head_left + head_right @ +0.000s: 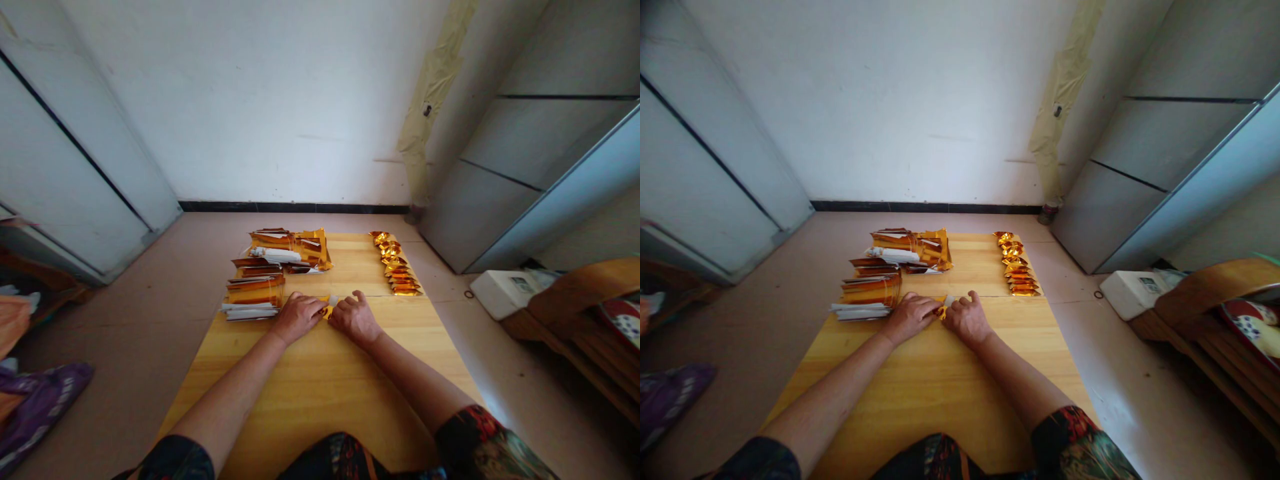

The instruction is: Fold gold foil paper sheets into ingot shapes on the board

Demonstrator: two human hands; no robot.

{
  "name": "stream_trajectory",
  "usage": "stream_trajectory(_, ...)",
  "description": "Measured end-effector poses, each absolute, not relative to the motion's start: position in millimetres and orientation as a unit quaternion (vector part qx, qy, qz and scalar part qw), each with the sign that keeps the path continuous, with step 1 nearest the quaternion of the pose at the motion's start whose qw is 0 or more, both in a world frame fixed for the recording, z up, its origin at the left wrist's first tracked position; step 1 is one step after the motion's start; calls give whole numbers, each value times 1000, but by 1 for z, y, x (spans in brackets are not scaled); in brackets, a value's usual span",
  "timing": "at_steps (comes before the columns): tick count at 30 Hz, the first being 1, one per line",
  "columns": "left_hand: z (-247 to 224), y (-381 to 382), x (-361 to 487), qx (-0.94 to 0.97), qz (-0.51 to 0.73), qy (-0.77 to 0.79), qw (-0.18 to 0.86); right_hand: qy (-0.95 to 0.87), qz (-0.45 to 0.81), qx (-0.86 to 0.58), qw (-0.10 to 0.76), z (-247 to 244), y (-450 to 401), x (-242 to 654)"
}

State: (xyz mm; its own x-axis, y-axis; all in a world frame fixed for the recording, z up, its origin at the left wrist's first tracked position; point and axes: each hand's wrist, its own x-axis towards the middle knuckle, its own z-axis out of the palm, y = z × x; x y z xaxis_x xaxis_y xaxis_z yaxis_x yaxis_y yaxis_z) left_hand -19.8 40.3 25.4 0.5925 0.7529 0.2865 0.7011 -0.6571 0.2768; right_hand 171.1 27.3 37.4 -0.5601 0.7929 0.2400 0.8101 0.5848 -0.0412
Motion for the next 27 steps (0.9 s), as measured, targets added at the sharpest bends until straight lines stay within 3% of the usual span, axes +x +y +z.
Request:
stream_trajectory(17,25,38,-22,888,194,411,71,-908,-97,-404,51,31,18,171)
stream_trajectory(27,19,42,-19,895,201,390,78,-897,-109,-421,81,24,16,173)
